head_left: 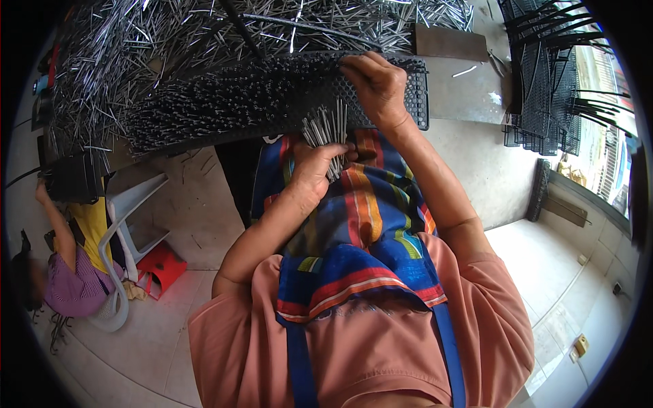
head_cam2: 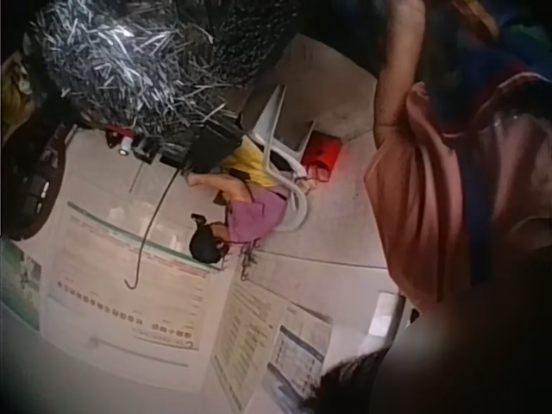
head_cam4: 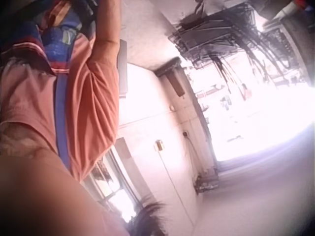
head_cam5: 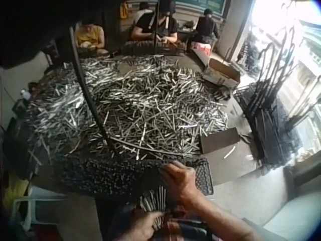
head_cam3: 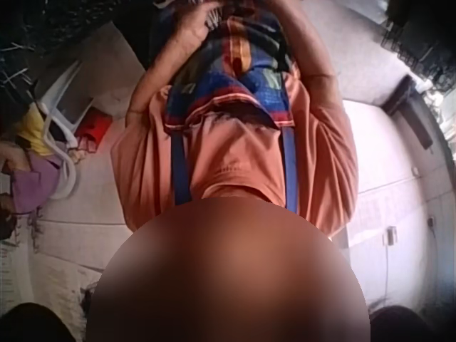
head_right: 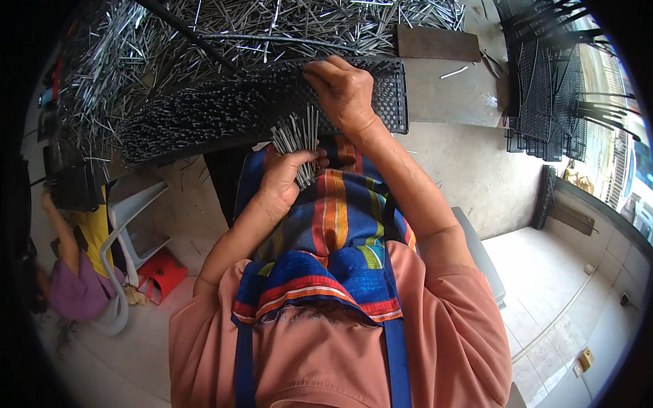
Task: Assembling or sorting thin metal wires into bundles or through a mesh at a workbench.
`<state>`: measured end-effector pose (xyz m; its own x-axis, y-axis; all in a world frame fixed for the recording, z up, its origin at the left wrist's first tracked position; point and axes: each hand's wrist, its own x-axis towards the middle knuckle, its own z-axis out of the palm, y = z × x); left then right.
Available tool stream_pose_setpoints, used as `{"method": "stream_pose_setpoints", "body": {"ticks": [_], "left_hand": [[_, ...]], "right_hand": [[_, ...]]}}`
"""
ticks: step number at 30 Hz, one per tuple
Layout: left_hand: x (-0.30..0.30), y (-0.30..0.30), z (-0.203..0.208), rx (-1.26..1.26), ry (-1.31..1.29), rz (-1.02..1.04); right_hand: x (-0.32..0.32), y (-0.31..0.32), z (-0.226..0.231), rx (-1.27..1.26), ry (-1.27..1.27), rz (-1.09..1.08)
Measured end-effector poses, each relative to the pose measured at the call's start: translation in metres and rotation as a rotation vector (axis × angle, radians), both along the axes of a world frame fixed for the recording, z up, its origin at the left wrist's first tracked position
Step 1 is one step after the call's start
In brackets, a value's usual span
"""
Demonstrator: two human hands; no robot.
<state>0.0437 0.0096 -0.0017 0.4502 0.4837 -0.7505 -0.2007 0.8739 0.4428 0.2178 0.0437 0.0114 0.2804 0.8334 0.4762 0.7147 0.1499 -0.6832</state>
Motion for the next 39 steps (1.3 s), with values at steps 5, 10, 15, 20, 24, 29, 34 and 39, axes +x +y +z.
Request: {"method": "stream_pose_setpoints", "body": {"ticks": [5,10,15,20,24,29,34,39], "left_hand": [[-0.002,-0.002,-0.002,0.049,-0.036,0.074],[-0.006,-0.009,-0.010,0.012,-0.054,0.023],[-0.004,-0.007,-0.010,-0.041,-0.026,0.002],[-0.006,-0.009,-0.014,0.040,0.000,0.049],[-0.002,-0.009,-0.004,0.031,-0.002,0.042],[-0.001,-0.007,-0.004,0.148,-0.009,0.046],[0.004,-0.007,0.004,0.082,0.006,0.035],[0.008,-0.002,0.004,0.108,-0.016,0.036]], "right_hand": [[0.007,-0.013,0.011,-0.063,-0.174,-0.028],[0.015,-0.037,0.000,-0.393,-0.351,-0.177],[0.009,-0.047,-0.016,-0.551,-0.474,-0.192],[0.017,-0.056,-0.012,-0.413,-0.400,-0.200],[0.014,-0.053,-0.010,-0.293,0.113,-0.151],[0.007,-0.051,-0.005,-0.236,0.563,-0.068],[0.006,-0.028,-0.010,0.113,0.374,-0.135],[0.007,-0.014,-0.012,0.094,0.103,-0.108]]}}
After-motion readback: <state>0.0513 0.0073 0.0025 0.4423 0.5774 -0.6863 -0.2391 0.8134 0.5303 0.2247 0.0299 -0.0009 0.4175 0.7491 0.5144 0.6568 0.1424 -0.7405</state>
